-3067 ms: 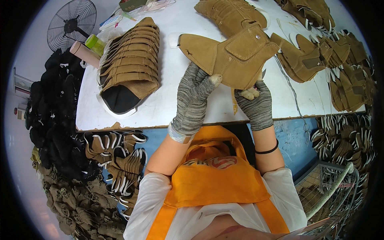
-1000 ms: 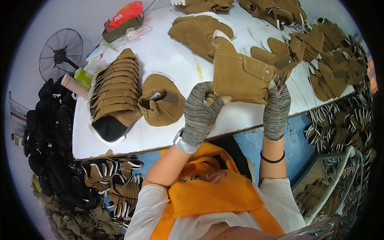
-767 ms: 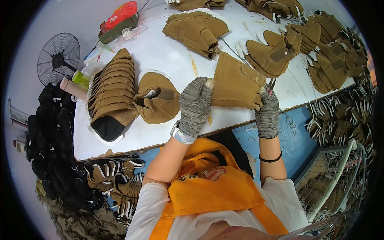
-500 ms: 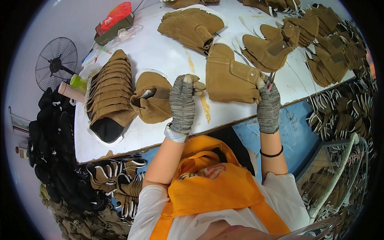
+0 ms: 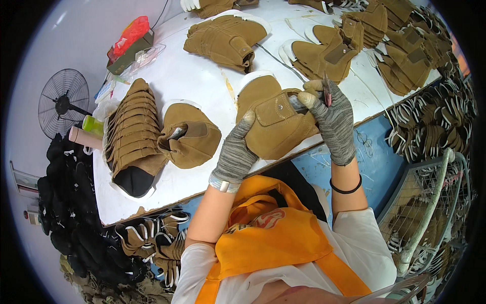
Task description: The person trims excess material from the edges of shoe upper components using small snips, handling each piece one at a time and placing the finished components into a collection area on the workbench.
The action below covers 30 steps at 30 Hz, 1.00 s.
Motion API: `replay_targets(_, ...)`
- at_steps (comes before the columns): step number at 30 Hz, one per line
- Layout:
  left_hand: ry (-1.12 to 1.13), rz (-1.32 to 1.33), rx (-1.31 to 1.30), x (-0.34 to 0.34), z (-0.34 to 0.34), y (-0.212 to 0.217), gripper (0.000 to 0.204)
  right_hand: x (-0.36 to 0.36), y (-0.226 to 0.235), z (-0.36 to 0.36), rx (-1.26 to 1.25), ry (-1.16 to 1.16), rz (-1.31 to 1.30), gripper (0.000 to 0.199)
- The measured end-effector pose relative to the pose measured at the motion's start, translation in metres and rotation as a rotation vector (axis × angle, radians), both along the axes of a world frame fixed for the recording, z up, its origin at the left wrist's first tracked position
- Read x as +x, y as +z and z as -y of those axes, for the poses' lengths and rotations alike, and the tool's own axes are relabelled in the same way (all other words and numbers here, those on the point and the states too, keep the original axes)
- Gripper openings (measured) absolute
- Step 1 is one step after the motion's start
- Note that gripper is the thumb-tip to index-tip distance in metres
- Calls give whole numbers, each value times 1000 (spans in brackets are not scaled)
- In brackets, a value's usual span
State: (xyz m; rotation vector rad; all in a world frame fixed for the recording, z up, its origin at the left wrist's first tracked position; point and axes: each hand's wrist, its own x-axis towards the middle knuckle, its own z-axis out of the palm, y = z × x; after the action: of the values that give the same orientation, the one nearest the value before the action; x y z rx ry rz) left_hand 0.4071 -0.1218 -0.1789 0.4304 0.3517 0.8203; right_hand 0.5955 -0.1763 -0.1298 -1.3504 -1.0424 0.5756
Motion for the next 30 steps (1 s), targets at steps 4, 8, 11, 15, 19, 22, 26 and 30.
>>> replay_targets(4, 25, -27, 57, -1, -1, -3, 54, 9, -8, -5, -61, 61, -123, 33)
replay_targets(8, 36, -55, 72, -2, 5, -2, 54, 11, -16, -10, -30, 49, -204, 32)
replay_targets(11, 33, -54, 93, -4, 6, -8, 56, 8, -16, -12, 15, 30, -140, 28)
replay_targets(15, 40, -26, 94, -6, 4, -16, 58, 4, -15, -15, 42, 57, -67, 27)
replay_targets(19, 86, -21, 114, -8, 2, -23, 59, -3, -11, -22, 44, 77, 17, 26)
replay_targets(22, 120, -117, 151, -12, 0, -28, 58, -13, 1, -27, 51, 82, 73, 25)
replay_targets(26, 250, -275, 352, -11, 1, -24, 64, -3, -12, -42, 168, -14, 446, 20)
replay_targets(30, 558, -156, 240, -12, 20, -6, 71, 7, -10, -44, 264, 17, 445, 24)
